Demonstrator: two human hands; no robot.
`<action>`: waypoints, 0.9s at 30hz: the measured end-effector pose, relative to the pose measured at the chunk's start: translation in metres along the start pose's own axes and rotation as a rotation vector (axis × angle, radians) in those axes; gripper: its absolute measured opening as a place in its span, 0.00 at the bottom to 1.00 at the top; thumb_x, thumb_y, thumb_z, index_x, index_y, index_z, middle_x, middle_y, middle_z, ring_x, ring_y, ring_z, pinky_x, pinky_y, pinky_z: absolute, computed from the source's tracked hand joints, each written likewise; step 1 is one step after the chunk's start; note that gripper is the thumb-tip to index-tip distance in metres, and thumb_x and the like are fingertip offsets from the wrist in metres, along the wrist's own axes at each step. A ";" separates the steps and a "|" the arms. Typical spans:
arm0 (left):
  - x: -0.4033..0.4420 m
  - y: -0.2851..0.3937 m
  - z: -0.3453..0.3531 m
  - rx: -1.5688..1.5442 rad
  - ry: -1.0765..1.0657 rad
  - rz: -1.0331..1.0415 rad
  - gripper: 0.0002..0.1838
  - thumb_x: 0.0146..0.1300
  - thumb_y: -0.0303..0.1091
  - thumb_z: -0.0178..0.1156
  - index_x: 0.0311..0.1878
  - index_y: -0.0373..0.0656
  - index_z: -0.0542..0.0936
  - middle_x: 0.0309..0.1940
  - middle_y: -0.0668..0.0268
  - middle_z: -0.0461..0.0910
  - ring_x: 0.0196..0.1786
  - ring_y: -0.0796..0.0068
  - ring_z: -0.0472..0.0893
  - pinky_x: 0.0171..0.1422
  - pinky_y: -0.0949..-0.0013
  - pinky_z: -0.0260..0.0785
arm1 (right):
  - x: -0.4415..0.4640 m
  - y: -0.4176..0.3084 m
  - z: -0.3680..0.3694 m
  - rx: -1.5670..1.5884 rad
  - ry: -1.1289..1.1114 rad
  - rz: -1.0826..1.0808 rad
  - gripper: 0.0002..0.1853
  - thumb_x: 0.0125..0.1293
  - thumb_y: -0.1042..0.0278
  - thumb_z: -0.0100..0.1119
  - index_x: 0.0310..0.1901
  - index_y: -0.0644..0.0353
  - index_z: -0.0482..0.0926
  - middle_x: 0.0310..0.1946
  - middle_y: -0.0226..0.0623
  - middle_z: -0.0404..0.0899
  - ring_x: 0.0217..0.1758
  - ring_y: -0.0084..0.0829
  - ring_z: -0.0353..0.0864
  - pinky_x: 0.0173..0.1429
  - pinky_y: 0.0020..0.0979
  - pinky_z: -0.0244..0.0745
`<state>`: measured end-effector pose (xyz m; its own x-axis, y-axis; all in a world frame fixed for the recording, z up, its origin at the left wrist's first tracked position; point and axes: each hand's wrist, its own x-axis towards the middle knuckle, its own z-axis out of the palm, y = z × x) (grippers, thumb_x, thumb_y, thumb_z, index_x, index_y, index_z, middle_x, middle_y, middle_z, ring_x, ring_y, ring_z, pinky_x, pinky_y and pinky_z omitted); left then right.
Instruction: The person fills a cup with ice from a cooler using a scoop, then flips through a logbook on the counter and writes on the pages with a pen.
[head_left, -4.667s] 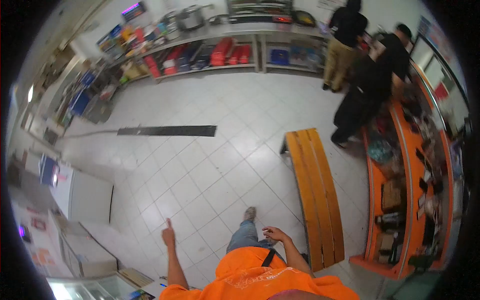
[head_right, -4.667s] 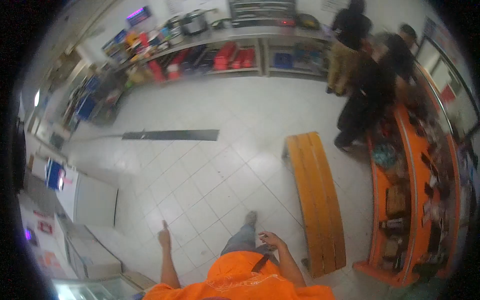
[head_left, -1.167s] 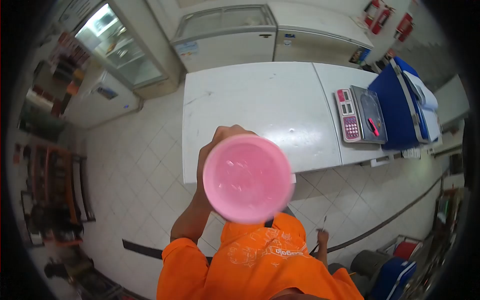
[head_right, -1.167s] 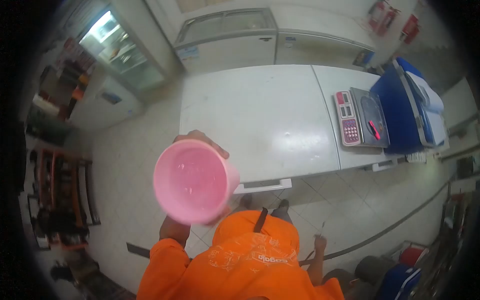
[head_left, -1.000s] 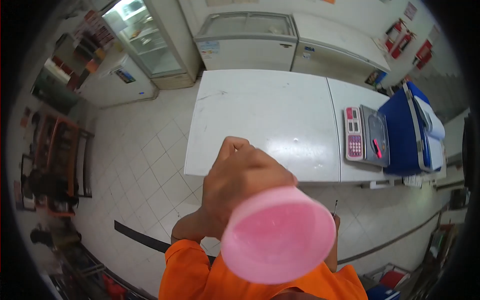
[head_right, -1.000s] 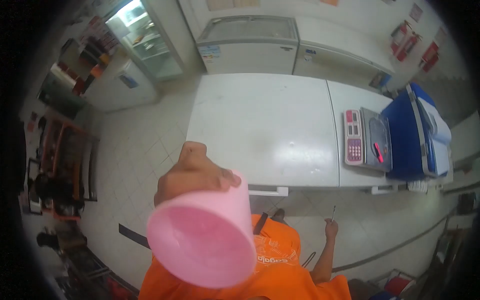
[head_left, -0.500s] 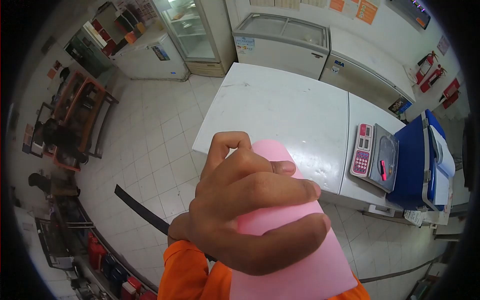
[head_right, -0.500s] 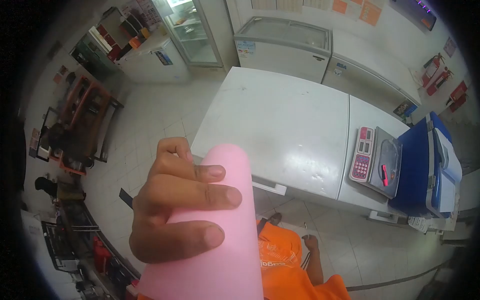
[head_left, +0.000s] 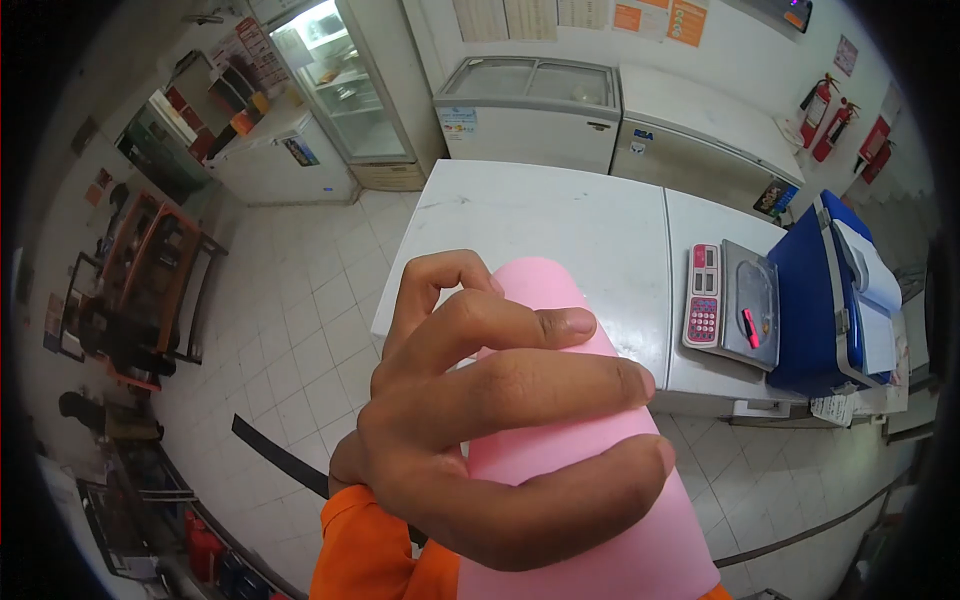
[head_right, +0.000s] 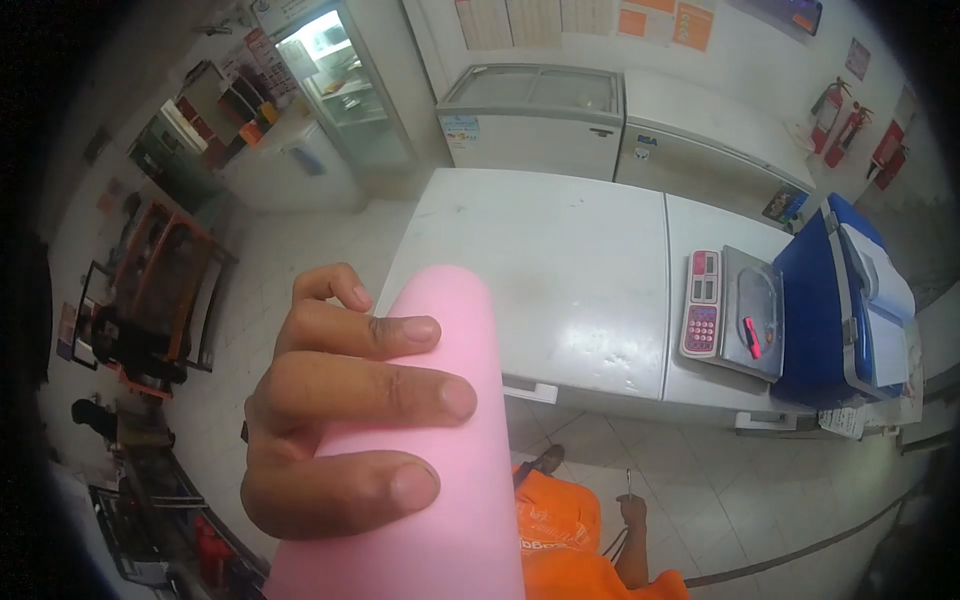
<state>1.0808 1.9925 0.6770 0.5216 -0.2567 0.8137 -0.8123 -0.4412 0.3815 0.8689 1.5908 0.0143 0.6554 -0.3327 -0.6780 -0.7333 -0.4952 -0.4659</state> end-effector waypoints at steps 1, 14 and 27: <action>0.002 0.001 0.001 -0.004 -0.005 0.003 0.12 0.65 0.47 0.68 0.47 0.67 0.76 0.41 0.72 0.84 0.49 0.66 0.82 0.57 0.52 0.63 | -0.003 -0.003 0.002 -0.009 0.002 -0.032 0.18 0.62 0.57 0.58 0.44 0.57 0.91 0.40 0.51 0.88 0.48 0.46 0.87 0.54 0.43 0.78; 0.012 0.008 0.012 0.015 -0.016 0.074 0.13 0.66 0.51 0.66 0.48 0.66 0.74 0.42 0.74 0.84 0.50 0.64 0.84 0.57 0.50 0.64 | 0.013 0.035 0.031 -0.019 -0.072 -0.024 0.18 0.63 0.56 0.58 0.45 0.58 0.90 0.43 0.55 0.87 0.50 0.51 0.86 0.56 0.45 0.77; 0.019 0.013 0.016 0.036 0.010 0.083 0.12 0.67 0.52 0.65 0.47 0.66 0.74 0.41 0.75 0.84 0.49 0.63 0.84 0.56 0.50 0.64 | 0.013 0.003 0.012 0.029 -0.034 0.067 0.21 0.61 0.53 0.61 0.47 0.59 0.90 0.44 0.56 0.87 0.52 0.52 0.85 0.59 0.45 0.76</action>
<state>1.0846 1.9682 0.6903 0.4498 -0.2854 0.8463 -0.8426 -0.4497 0.2962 0.8734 1.5942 -0.0028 0.5988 -0.3361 -0.7269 -0.7804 -0.4490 -0.4352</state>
